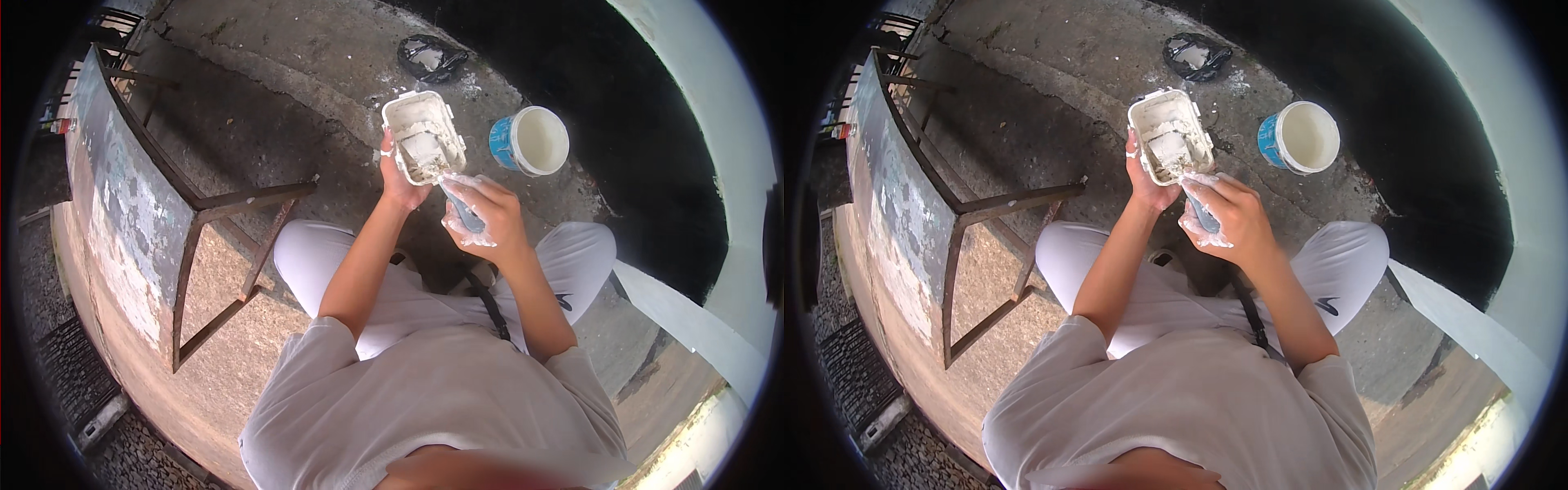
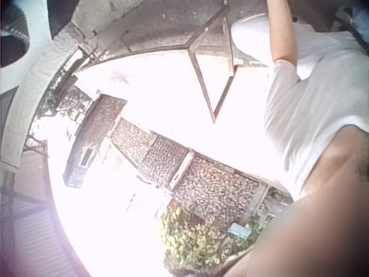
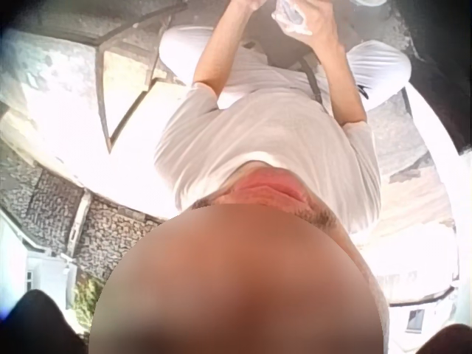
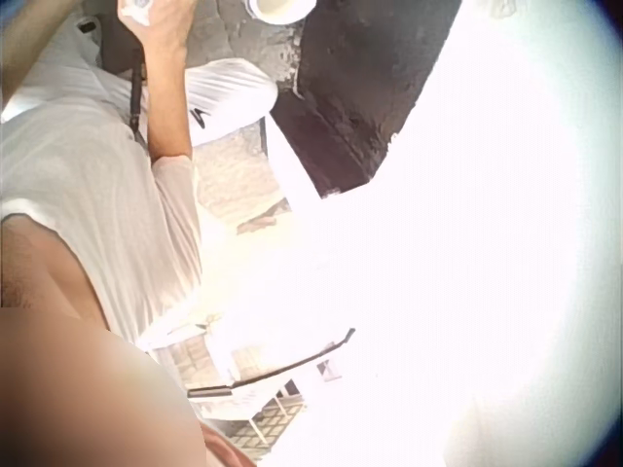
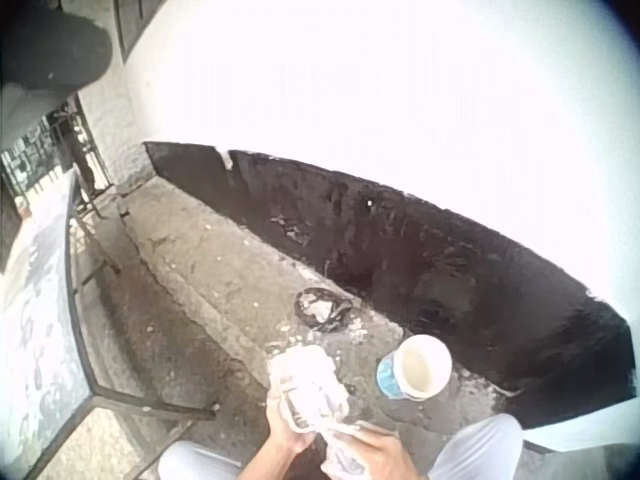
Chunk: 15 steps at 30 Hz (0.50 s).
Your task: The person applies plaster to a white wall using a putty knife.
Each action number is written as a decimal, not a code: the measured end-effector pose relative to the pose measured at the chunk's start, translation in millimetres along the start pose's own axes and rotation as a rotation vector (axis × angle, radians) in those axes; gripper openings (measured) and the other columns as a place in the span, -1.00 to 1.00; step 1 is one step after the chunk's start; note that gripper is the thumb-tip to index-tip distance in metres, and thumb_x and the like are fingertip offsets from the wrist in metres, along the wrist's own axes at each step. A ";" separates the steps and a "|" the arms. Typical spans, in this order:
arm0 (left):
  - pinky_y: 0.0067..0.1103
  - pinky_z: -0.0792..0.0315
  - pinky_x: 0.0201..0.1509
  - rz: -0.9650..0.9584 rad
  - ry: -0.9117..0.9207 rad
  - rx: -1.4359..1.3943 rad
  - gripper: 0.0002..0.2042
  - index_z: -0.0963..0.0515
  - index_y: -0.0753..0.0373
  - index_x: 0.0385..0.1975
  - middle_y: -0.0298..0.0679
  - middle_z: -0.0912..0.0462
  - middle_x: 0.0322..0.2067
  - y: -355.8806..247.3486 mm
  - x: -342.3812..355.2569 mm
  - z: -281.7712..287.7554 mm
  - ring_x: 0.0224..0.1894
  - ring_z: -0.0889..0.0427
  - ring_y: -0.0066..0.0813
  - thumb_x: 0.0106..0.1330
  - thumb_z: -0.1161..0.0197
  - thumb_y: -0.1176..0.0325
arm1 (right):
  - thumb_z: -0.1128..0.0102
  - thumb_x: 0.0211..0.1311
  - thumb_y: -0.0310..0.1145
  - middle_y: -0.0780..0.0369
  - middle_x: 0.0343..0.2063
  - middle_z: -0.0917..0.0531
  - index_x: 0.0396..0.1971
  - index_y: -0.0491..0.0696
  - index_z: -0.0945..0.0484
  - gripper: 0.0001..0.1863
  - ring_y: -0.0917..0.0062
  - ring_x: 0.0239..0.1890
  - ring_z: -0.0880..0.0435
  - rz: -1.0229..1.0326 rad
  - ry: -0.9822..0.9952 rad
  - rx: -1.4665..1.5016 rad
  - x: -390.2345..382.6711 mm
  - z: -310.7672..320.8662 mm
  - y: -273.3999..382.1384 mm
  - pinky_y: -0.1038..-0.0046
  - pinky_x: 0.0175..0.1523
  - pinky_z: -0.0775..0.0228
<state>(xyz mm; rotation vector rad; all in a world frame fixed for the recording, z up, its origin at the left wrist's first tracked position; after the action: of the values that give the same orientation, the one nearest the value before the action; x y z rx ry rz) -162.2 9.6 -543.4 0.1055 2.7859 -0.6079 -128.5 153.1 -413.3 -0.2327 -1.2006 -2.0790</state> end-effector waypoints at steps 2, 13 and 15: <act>-0.14 -0.49 0.21 -0.019 -0.013 0.059 -0.17 -0.31 0.21 0.33 -0.09 -0.54 0.15 -2.6 -4.1 9.9 0.14 -0.58 -0.09 0.30 0.03 -0.41 | -0.37 -0.19 -0.62 0.08 -0.16 -0.73 -0.13 -0.19 -0.64 -0.54 0.24 -0.35 -0.71 0.009 0.009 -0.001 -10.2 -8.0 0.6 0.36 -0.23 -0.59; -0.17 -0.42 0.29 0.051 0.092 -0.060 -0.22 -0.28 0.17 0.36 -0.14 -0.50 0.20 2.7 4.0 -5.0 0.21 -0.53 -0.12 0.38 0.11 -0.37 | -0.45 -0.21 -0.55 0.10 -0.13 -0.72 -0.12 -0.20 -0.65 -0.51 0.20 -0.22 -0.72 0.028 -0.093 -0.122 2.4 9.8 4.6 0.31 -0.13 -0.62; -0.18 -0.42 0.30 0.042 0.105 -0.074 -0.21 -0.27 0.18 0.36 -0.12 -0.50 0.21 3.5 5.3 -6.6 0.21 -0.53 -0.12 0.39 0.14 -0.38 | -0.47 -0.20 -0.51 0.08 -0.10 -0.70 -0.10 -0.20 -0.64 -0.49 0.17 -0.19 -0.72 -0.020 -0.073 -0.110 2.5 -3.8 0.0 0.28 -0.08 -0.61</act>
<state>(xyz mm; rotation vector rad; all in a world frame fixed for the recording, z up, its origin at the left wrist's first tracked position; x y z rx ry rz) -168.6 15.6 -540.6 0.1845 2.8954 -0.5024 -129.6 148.8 -414.2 -0.3517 -1.1357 -2.1734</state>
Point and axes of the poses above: each hand's wrist, its own x-axis towards the middle knuckle, its own z-axis out of the back of the hand, y = z × x, the point moved 5 cm from there along x, towards the middle knuckle
